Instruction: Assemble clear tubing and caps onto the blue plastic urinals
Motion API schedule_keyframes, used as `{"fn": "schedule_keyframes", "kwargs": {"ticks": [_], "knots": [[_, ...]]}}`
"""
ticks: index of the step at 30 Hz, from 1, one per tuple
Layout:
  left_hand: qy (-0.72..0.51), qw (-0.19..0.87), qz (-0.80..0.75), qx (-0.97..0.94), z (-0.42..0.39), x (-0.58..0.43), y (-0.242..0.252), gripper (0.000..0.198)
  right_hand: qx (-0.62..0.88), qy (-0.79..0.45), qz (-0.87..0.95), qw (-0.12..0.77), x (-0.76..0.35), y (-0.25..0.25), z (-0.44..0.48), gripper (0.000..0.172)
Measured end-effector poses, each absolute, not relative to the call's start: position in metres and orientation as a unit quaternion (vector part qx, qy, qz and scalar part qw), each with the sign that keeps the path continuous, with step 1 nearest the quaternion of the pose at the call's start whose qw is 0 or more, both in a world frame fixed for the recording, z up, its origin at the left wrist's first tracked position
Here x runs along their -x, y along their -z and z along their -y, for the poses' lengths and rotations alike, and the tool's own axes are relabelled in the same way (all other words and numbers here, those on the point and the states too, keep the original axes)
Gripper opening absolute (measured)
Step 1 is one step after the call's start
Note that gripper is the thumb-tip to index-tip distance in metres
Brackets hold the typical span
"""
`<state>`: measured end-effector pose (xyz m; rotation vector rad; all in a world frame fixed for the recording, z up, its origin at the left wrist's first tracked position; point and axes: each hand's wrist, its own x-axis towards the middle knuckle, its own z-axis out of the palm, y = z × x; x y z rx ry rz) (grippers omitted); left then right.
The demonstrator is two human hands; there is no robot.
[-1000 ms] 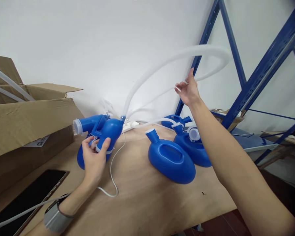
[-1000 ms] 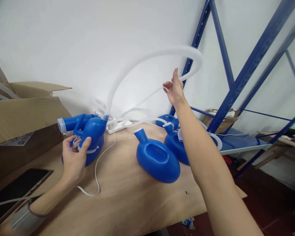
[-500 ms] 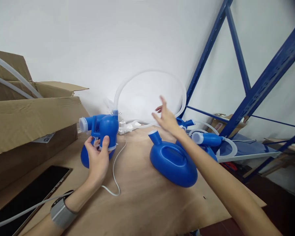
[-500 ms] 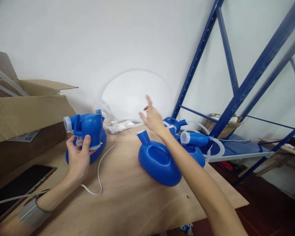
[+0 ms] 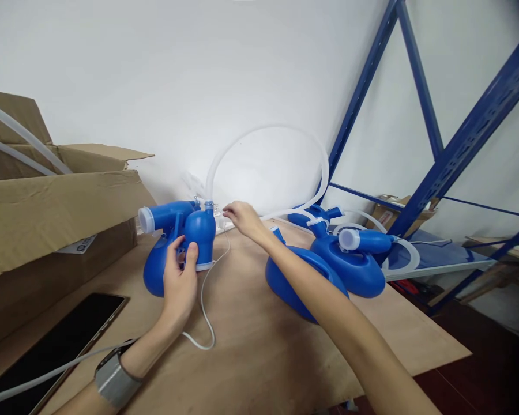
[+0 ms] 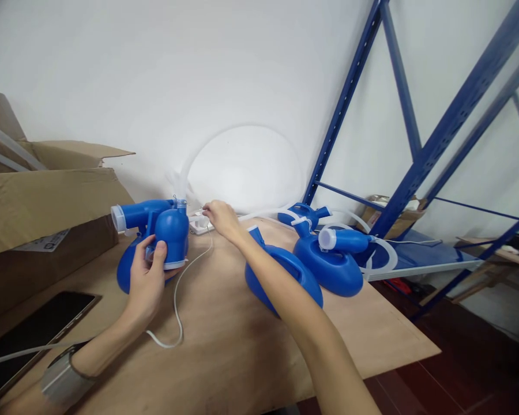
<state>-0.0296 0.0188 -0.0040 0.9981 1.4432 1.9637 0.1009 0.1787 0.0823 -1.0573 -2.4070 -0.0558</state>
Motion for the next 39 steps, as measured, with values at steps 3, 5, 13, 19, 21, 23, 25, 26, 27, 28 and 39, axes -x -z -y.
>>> {"fn": "schedule_keyframes", "kwargs": {"ticks": [3, 5, 13, 19, 21, 23, 25, 26, 27, 28, 39], "knots": [[-0.704, 0.255, -0.550, -0.370, -0.020, 0.029, 0.008, 0.055, 0.325, -0.050, 0.852, 0.407, -0.127, -0.110, -0.172, 0.017], [-0.690, 0.251, -0.565, -0.376, -0.020, 0.028, 0.009, 0.056, 0.273, -0.128, 0.811, 0.501, -0.150, -0.126, -0.163, 0.013], [-0.528, 0.204, -0.673, -0.476, -0.012, 0.031, -0.002, 0.067, 0.237, -0.267, 0.679, 0.641, -0.252, -0.121, -0.101, 0.027], [-0.232, 0.105, -0.743, -0.619, -0.005, 0.030, -0.016, 0.057, 0.272, -0.333, 0.692, 0.579, -0.298, -0.072, -0.058, 0.014], [-0.165, 0.028, -0.746, -0.644, -0.001, 0.026, -0.015, 0.055, 0.276, -0.363, 0.691, 0.561, -0.299, -0.060, -0.055, 0.012], [-0.150, -0.051, -0.742, -0.651, 0.002, 0.022, -0.012, 0.055, 0.283, -0.387, 0.683, 0.551, -0.292, -0.054, -0.055, 0.014], [-0.194, -0.119, -0.723, -0.653, 0.003, 0.016, -0.010, 0.053, 0.289, -0.396, 0.678, 0.548, -0.280, -0.052, -0.056, 0.017], [-0.234, -0.144, -0.700, -0.659, 0.003, 0.013, -0.010, 0.052, 0.292, -0.394, 0.680, 0.545, -0.272, -0.052, -0.057, 0.018], [-0.276, -0.160, -0.667, -0.674, 0.002, 0.009, -0.012, 0.051, 0.292, -0.391, 0.686, 0.540, -0.264, -0.053, -0.056, 0.020], [-0.313, -0.168, -0.620, -0.700, -0.001, 0.005, -0.014, 0.051, 0.290, -0.388, 0.694, 0.533, -0.256, -0.055, -0.056, 0.021], [-0.334, 0.022, -0.354, -0.873, -0.062, -0.006, -0.046, 0.065, 0.398, -0.186, 0.778, 0.449, -0.254, -0.059, -0.076, 0.069]]}}
